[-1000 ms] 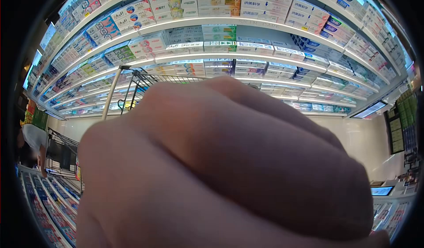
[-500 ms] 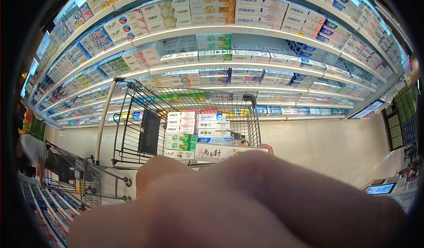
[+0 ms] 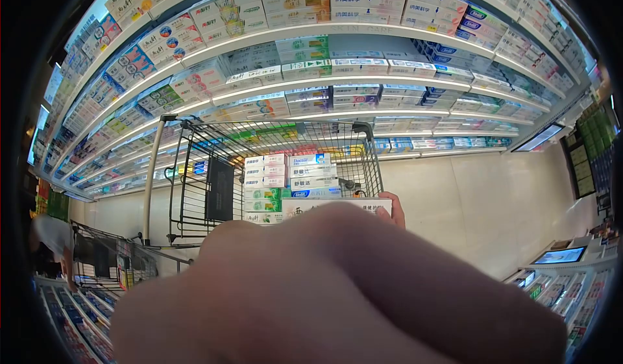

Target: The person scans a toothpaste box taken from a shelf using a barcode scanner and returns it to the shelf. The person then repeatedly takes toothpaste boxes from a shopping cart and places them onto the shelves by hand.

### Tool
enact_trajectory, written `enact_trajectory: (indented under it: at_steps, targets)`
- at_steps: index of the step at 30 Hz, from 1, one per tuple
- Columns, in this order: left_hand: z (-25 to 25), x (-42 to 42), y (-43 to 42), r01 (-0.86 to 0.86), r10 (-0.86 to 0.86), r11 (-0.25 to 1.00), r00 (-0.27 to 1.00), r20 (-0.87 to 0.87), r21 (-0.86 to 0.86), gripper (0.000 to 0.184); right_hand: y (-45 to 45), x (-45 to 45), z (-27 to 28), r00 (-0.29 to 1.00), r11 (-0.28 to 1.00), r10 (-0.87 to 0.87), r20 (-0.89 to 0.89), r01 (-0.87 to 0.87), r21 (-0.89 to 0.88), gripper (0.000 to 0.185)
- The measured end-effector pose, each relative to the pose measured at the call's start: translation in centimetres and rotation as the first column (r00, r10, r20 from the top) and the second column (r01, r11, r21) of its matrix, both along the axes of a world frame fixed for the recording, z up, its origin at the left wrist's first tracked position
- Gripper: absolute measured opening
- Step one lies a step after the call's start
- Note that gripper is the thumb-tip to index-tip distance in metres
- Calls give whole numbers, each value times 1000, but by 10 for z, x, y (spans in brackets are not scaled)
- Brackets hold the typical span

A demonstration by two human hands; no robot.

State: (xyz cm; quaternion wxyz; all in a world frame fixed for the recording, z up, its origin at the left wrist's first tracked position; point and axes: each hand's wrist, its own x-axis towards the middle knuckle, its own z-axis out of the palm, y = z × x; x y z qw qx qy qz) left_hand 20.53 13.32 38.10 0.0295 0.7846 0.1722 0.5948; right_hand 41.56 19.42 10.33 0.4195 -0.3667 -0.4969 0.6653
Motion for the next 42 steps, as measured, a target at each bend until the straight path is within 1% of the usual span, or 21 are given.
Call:
enact_trajectory:
  at_steps: [3, 5, 7, 8, 9, 10, 11, 13, 14, 15, 17, 19, 21, 22, 26, 29, 31, 36, 38, 41, 42]
  targets:
    - [1, 4, -5, -4, 4, 999, 1000, 7, -38, 28, 6, 1, 11, 1000, 1000, -4, 1, 4, 3, 42]
    - [3, 10, -13, -2, 3, 998, 1000, 13, -69, 28, 12, 0, 29, 1000, 995, -7, -16, 9, 101, 42]
    - [-35, -6, 5, -22, 80, 977, 960, 268, -212, 20, 23, 1, 40, 1000, 984, -1, -22, 4, 180, 42]
    - [-51, -15, 7, -115, 220, 936, 929, 296, -333, 25, 26, -1, 48, 1000, 982, -1, -21, 5, 191, 45]
    - [-72, -29, 20, -217, 327, 906, 905, 273, -365, 29, 31, -3, 58, 1000, 978, 0, -22, 5, 208, 49]
    - [-86, -36, 23, -218, 409, 841, 856, 317, -496, 33, 34, -5, 65, 1000, 980, 0, -18, 3, 201, 49]
    - [-100, -43, 24, -219, 413, 839, 853, 318, -499, 33, 37, -8, 72, 998, 975, 4, -65, 11, 223, 46]
    - [-125, -56, 23, -297, 591, 664, 770, 239, -687, 41, 43, -14, 84, 994, 970, 17, -108, 10, 241, 43]
    - [-137, -60, 20, -246, 595, 597, 775, 215, -764, 46, 46, -17, 88, 991, 972, 35, -130, -4, 233, 43]
    - [-144, -61, 17, -247, 601, 592, 770, 216, -767, 46, 48, -19, 93, 987, 974, 51, -152, -16, 225, 43]
    - [-155, -61, 9, 164, 509, 503, 737, 444, -848, 48, 49, -26, 99, 984, 975, 52, -167, -14, 220, 42]
    - [-161, -59, 3, 220, 466, 501, 746, 475, -837, 54, 53, -29, 104, 985, 973, 60, -162, -21, 232, 40]
    - [-158, -57, -4, 374, 439, 500, 668, 601, -781, 58, 54, -31, 107, 984, 974, 69, -163, -31, 225, 39]
    - [-153, -53, -7, 324, 489, 481, 672, 556, -815, 57, 54, -32, 107, 983, 974, 71, -168, -32, 225, 39]
    - [-155, -51, -10, 281, 535, 486, 654, 535, -828, 57, 56, -37, 111, 985, 977, 74, -155, -40, 210, 38]
    - [-157, -50, -10, 303, 543, 483, 633, 552, -822, 57, 58, -37, 109, 985, 978, 107, -139, -79, 191, 41]
    - [-159, -50, -10, 381, 564, 495, 543, 623, -781, 56, 56, -37, 111, 985, 981, 109, -134, -84, 177, 43]
    - [-169, -52, -7, 345, 585, 467, 570, 577, -814, 53, 54, -33, 109, 983, 983, 129, -134, -109, 146, 51]
    - [-171, -52, -6, 342, 584, 464, 575, 573, -817, 51, 56, -31, 104, 975, 986, 124, -184, -100, 133, 53]
    - [-170, -49, -4, 376, 574, 480, 549, 607, -793, 48, 58, -30, 105, 982, 988, 86, -170, -63, 139, 58]
    - [-170, -48, -3, 425, 555, 493, 518, 651, -759, 45, 61, -27, 103, 980, 983, 111, -168, -83, 166, 60]
